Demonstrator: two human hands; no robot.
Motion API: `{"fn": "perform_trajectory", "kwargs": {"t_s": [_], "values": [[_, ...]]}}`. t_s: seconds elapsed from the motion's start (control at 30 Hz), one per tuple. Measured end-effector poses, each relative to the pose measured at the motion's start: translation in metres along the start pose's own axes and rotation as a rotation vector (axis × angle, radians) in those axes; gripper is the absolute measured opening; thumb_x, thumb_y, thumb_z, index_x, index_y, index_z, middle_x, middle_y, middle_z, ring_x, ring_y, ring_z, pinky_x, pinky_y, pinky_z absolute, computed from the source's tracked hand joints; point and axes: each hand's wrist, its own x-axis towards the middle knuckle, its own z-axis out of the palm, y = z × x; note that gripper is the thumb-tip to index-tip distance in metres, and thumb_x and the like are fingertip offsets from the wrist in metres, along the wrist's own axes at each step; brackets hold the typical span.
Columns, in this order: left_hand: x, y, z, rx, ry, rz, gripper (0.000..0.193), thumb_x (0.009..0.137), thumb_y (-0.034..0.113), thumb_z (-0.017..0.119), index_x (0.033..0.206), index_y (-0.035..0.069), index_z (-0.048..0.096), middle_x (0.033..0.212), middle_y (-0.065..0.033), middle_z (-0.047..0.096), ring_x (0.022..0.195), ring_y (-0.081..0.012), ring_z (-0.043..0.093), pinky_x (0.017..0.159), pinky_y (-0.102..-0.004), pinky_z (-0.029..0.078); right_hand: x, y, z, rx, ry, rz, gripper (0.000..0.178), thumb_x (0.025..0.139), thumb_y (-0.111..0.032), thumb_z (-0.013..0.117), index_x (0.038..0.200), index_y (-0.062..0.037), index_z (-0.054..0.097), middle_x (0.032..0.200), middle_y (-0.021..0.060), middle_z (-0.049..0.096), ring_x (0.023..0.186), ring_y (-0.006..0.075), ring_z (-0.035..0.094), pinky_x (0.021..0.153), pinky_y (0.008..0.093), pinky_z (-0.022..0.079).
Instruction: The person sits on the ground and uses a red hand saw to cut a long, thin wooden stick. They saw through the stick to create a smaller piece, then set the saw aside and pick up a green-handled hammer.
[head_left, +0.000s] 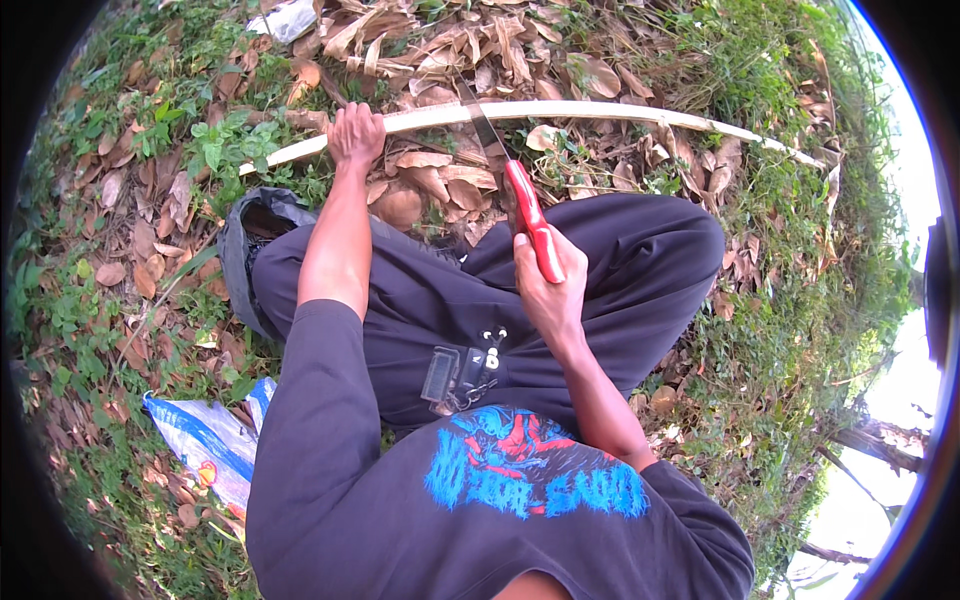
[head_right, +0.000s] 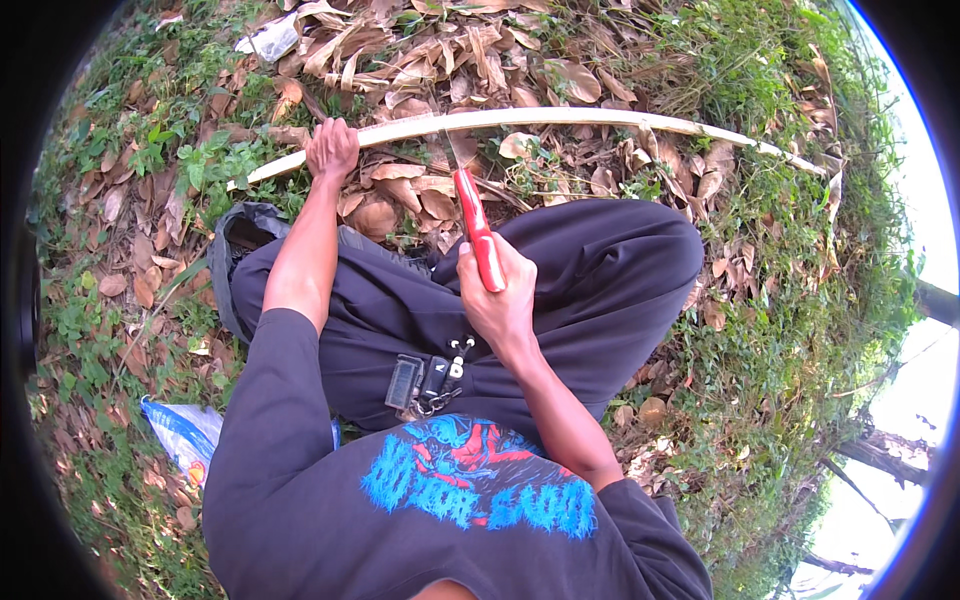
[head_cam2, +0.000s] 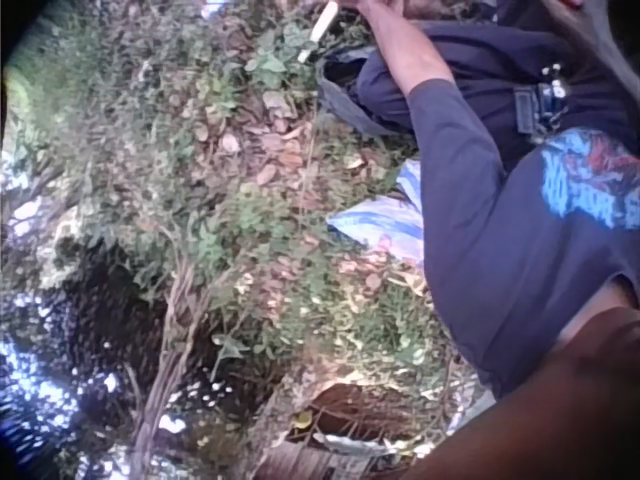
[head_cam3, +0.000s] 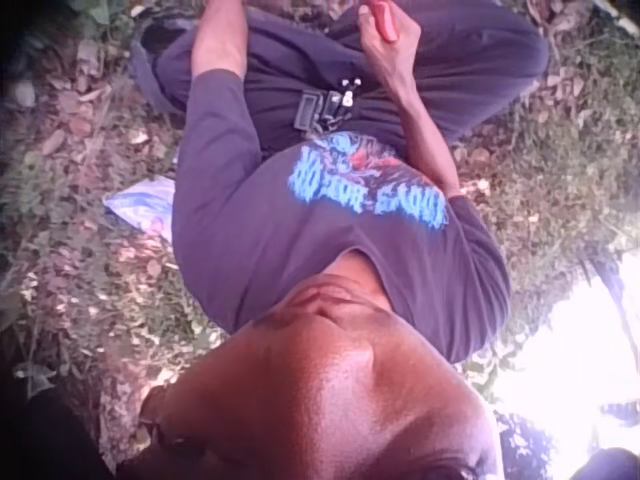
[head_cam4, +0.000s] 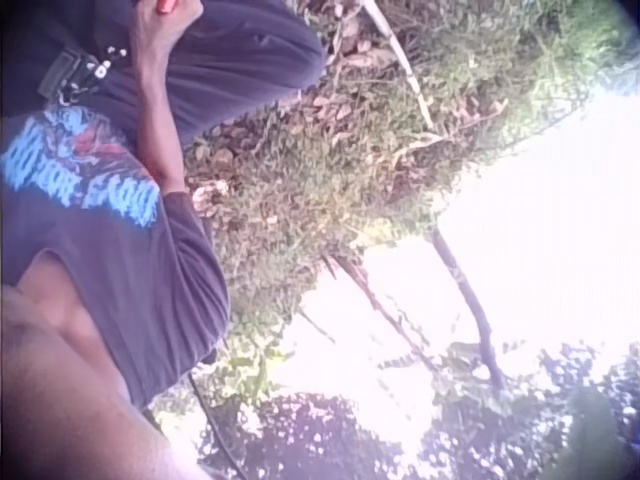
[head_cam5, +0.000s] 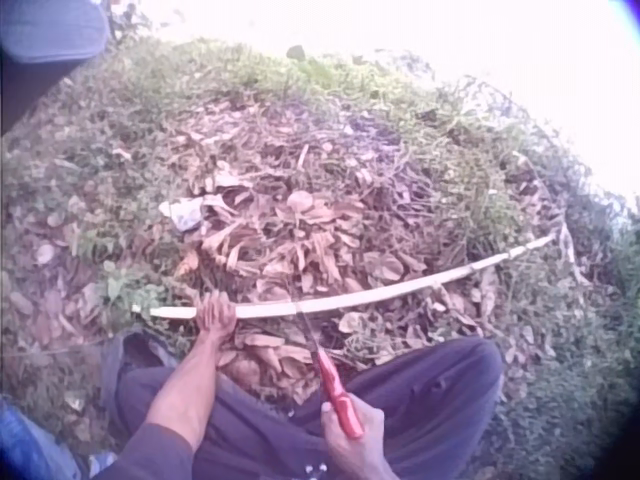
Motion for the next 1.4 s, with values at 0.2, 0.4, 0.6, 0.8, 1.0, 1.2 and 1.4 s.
{"fn": "perform_trajectory", "kwargs": {"t_s": [0.2,0.4,0.6,0.8,1.0,1.2,1.4], "values": [[-0.001,-0.002,0.002,0.005,0.047,0.028,0.022,0.089,0.027,0.050,0.083,0.009,0.060,0.093,-0.0094,0.063,0.090,-0.0307,0.061,0.076,-0.0482,0.047,0.021,0.018,0.014,-0.043,-0.013,-0.011,0.012,0.094,-0.007,0.060,0.086,0.0023,0.061,0.060,-0.0043,0.045,0.056,0.0034,0.037,0.050,0.0251,0.033],[0.000,-0.004,0.006,0.018,0.042,0.049,0.022,0.090,0.027,0.050,0.083,0.009,0.061,0.093,-0.0105,0.063,0.091,-0.0325,0.061,0.077,-0.0492,0.048,0.034,0.017,0.019,-0.083,0.001,-0.049,0.017,0.089,-0.008,0.060,0.079,0.0047,0.056,0.056,0.0158,0.048,0.049,0.0174,0.045,0.052,0.0350,0.042],[0.001,-0.006,0.008,0.039,-0.001,0.029,0.024,0.091,0.028,0.048,0.085,0.009,0.061,0.096,-0.0102,0.064,0.093,-0.0317,0.061,0.079,-0.0489,0.047,0.003,0.013,0.009,-0.066,-0.003,-0.018,0.015,0.089,-0.007,0.061,0.081,0.0045,0.059,0.055,0.0138,0.052,0.044,0.0181,0.048,0.050,0.0332,0.042],[0.002,-0.005,0.008,0.045,-0.007,0.026,0.027,0.092,0.030,0.047,0.085,0.008,0.061,0.096,-0.0114,0.064,0.094,-0.0312,0.061,0.080,-0.0494,0.047,0.026,0.030,0.001,-0.064,-0.017,-0.041,0.015,0.088,-0.008,0.062,0.079,0.0040,0.058,0.054,0.0172,0.050,0.043,0.0249,0.047,0.049,0.0358,0.041],[0.004,-0.004,0.007,0.048,-0.078,0.010,0.028,0.091,0.030,0.048,0.087,0.008,0.064,0.098,-0.0104,0.065,0.095,-0.0305,0.061,0.081,-0.0485,0.047,0.013,0.020,0.006,-0.094,-0.047,-0.040,0.016,0.090,-0.009,0.062,0.082,0.0046,0.058,0.055,0.0076,0.045,0.051,0.0091,0.040,0.049,0.0313,0.038],[0.002,-0.005,0.006,0.043,-0.035,0.048,0.028,0.091,0.030,0.048,0.086,0.008,0.063,0.096,-0.0105,0.065,0.093,-0.0307,0.062,0.080,-0.0491,0.047,-0.011,0.021,-0.016,-0.119,-0.054,-0.021,0.012,0.087,-0.006,0.062,0.081,0.0027,0.058,0.056,0.0187,0.054,0.052,0.0381,0.059,0.051,0.0390,0.045],[0.008,-0.009,0.011,0.056,-0.051,0.042,0.031,0.093,0.033,0.047,0.087,0.008,0.064,0.094,-0.0128,0.065,0.093,-0.0316,0.062,0.080,-0.0494,0.047,0.005,0.014,-0.004,-0.087,-0.023,-0.120,0.015,0.090,-0.007,0.063,0.081,0.0042,0.060,0.054,0.0090,0.047,0.048,0.0114,0.040,0.049,0.0312,0.037]]}}
